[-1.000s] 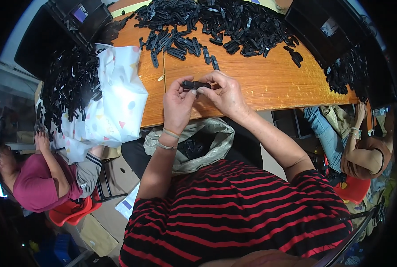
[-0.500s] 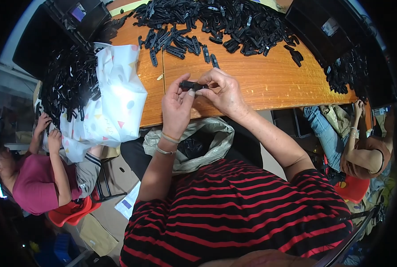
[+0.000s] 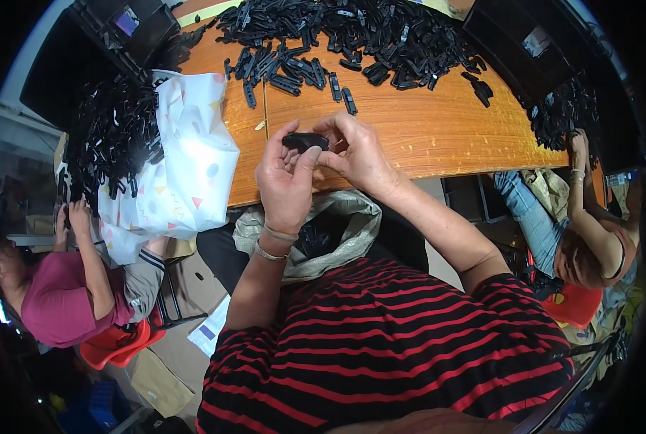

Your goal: Inspecting and sorting small black plastic manufacturing components at a workbench.

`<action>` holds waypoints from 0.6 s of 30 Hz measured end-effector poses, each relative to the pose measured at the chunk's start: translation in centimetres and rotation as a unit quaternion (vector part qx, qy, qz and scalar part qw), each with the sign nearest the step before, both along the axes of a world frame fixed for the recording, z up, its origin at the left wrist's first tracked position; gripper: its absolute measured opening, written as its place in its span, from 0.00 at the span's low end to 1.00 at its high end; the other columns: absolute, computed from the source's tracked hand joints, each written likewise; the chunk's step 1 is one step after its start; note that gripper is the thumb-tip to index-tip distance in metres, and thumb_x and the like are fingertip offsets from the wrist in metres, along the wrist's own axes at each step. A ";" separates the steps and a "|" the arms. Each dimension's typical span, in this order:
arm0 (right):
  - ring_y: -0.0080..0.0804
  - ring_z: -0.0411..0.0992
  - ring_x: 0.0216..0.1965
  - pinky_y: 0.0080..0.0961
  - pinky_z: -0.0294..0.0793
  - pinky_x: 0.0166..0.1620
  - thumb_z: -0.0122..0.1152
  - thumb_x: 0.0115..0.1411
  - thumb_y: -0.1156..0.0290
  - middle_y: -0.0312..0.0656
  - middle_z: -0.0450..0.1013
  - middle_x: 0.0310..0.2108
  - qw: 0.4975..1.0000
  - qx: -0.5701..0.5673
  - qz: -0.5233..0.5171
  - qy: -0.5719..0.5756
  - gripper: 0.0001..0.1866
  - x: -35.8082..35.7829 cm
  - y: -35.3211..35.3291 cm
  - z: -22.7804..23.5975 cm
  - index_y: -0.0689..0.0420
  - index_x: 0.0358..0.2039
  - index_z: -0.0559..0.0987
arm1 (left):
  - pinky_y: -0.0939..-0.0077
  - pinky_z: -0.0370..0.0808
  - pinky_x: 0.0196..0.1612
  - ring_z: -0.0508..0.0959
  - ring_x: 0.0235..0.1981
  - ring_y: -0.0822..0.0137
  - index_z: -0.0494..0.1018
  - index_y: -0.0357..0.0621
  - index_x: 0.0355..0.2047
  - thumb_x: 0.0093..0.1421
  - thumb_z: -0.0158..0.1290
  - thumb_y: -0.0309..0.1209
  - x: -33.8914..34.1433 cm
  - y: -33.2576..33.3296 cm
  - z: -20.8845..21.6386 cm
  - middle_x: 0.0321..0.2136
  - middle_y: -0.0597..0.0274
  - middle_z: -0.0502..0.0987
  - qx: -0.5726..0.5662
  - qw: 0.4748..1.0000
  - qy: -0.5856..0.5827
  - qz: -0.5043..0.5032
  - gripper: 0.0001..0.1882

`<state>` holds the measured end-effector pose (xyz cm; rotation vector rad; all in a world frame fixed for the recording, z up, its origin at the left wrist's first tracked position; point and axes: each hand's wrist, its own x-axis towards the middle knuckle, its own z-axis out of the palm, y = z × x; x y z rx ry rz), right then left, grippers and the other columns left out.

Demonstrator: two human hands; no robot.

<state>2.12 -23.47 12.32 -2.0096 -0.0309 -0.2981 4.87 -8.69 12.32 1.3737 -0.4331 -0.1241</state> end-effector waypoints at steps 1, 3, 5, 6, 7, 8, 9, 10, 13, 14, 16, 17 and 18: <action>0.23 0.72 0.31 0.20 0.77 0.33 0.69 0.48 0.81 0.39 0.71 0.33 0.999 -0.025 -0.018 -0.034 0.20 -0.1 0.2 -0.2 0.60 0.42 0.73 | 0.80 0.75 0.44 0.77 0.42 0.71 0.64 0.31 0.53 0.58 0.54 0.17 -0.1 -0.2 0.1 0.40 0.58 0.76 0.000 1.000 0.000 0.000 0.22; 0.24 0.72 0.31 0.21 0.77 0.33 0.68 0.48 0.81 0.39 0.71 0.33 0.996 -0.050 -0.034 -0.067 0.20 -0.1 0.3 -0.3 0.60 0.42 0.73 | 0.78 0.75 0.45 0.78 0.41 0.70 0.64 0.31 0.53 0.57 0.55 0.18 -0.2 -0.9 0.2 0.40 0.57 0.76 -0.013 1.000 -0.022 0.010 0.23; 0.26 0.74 0.32 0.22 0.77 0.33 0.68 0.48 0.81 0.41 0.72 0.34 0.992 -0.076 -0.057 -0.085 0.19 -0.1 0.3 -0.4 0.60 0.41 0.73 | 0.78 0.75 0.45 0.78 0.41 0.70 0.64 0.31 0.53 0.57 0.55 0.18 -0.4 -1.1 0.3 0.40 0.56 0.76 0.002 0.999 -0.034 0.015 0.22; 0.26 0.74 0.32 0.22 0.77 0.33 0.68 0.48 0.81 0.41 0.72 0.34 0.992 -0.076 -0.057 -0.085 0.19 -0.1 0.4 -0.4 0.60 0.41 0.73 | 0.78 0.75 0.45 0.78 0.41 0.70 0.65 0.31 0.52 0.57 0.55 0.19 -0.5 -1.1 0.3 0.39 0.56 0.76 0.019 0.999 -0.046 0.018 0.22; 0.28 0.75 0.33 0.23 0.77 0.33 0.68 0.48 0.81 0.42 0.72 0.34 0.990 -0.083 -0.064 -0.094 0.19 -0.1 0.5 -0.3 0.60 0.40 0.73 | 0.78 0.75 0.45 0.78 0.41 0.70 0.65 0.31 0.52 0.57 0.55 0.19 -0.4 -0.9 0.2 0.39 0.56 0.76 0.019 0.999 -0.047 0.018 0.22; 0.30 0.76 0.34 0.24 0.78 0.33 0.68 0.48 0.81 0.42 0.72 0.34 0.988 -0.091 -0.071 -0.104 0.18 -0.2 0.6 -0.3 0.60 0.40 0.73 | 0.78 0.75 0.45 0.78 0.41 0.70 0.65 0.31 0.51 0.57 0.55 0.19 -0.2 -0.8 -0.2 0.39 0.55 0.76 0.040 0.997 -0.061 0.026 0.21; 0.30 0.76 0.34 0.24 0.78 0.33 0.68 0.48 0.81 0.42 0.72 0.34 0.988 -0.091 -0.071 -0.103 0.18 -0.3 0.7 -0.3 0.60 0.40 0.73 | 0.78 0.75 0.45 0.78 0.41 0.70 0.66 0.32 0.50 0.57 0.56 0.20 -0.1 -0.7 -0.4 0.39 0.55 0.76 0.060 0.995 -0.075 0.034 0.20; 0.32 0.76 0.34 0.25 0.77 0.33 0.68 0.47 0.80 0.43 0.73 0.33 0.987 -0.102 -0.071 -0.099 0.18 -0.5 0.7 -0.2 0.60 0.39 0.73 | 0.78 0.75 0.45 0.78 0.41 0.70 0.66 0.32 0.50 0.57 0.56 0.20 -0.1 -0.7 -0.6 0.39 0.55 0.76 0.060 0.995 -0.075 0.034 0.20; 0.35 0.77 0.33 0.27 0.77 0.33 0.69 0.46 0.79 0.43 0.73 0.32 0.983 -0.137 -0.071 -0.104 0.17 -0.9 0.6 0.2 0.59 0.37 0.74 | 0.79 0.75 0.44 0.77 0.41 0.71 0.66 0.32 0.49 0.57 0.56 0.20 -0.1 -0.5 -0.6 0.40 0.56 0.76 0.040 0.998 -0.049 0.012 0.19; 0.37 0.77 0.33 0.28 0.76 0.33 0.69 0.45 0.79 0.43 0.73 0.32 0.978 -0.161 -0.071 -0.114 0.16 -1.0 0.6 0.3 0.59 0.35 0.75 | 0.80 0.75 0.44 0.77 0.41 0.71 0.66 0.31 0.49 0.58 0.56 0.20 0.0 -0.3 -0.8 0.40 0.57 0.76 0.016 0.999 -0.028 0.005 0.19; 0.38 0.76 0.33 0.29 0.76 0.33 0.69 0.45 0.79 0.43 0.73 0.31 0.972 -0.175 -0.072 -0.140 0.14 -1.2 0.7 0.7 0.59 0.34 0.76 | 0.81 0.75 0.44 0.77 0.41 0.72 0.66 0.31 0.49 0.58 0.56 0.20 0.0 -0.2 -0.8 0.40 0.57 0.76 -0.008 1.000 -0.007 -0.004 0.19; 0.39 0.76 0.33 0.29 0.75 0.33 0.69 0.44 0.79 0.43 0.73 0.31 0.965 -0.188 -0.072 -0.166 0.13 -1.3 0.7 0.8 0.59 0.32 0.77 | 0.81 0.75 0.43 0.76 0.40 0.72 0.66 0.31 0.50 0.58 0.56 0.19 0.0 -0.2 -0.7 0.40 0.58 0.76 -0.017 1.000 -0.006 -0.008 0.19; 0.39 0.76 0.33 0.29 0.75 0.33 0.69 0.44 0.79 0.43 0.73 0.31 0.965 -0.188 -0.071 -0.167 0.13 -1.3 0.7 0.8 0.59 0.32 0.77 | 0.82 0.75 0.43 0.76 0.40 0.73 0.66 0.31 0.50 0.59 0.55 0.19 0.0 -0.2 -0.6 0.40 0.59 0.75 -0.025 1.000 -0.005 -0.011 0.19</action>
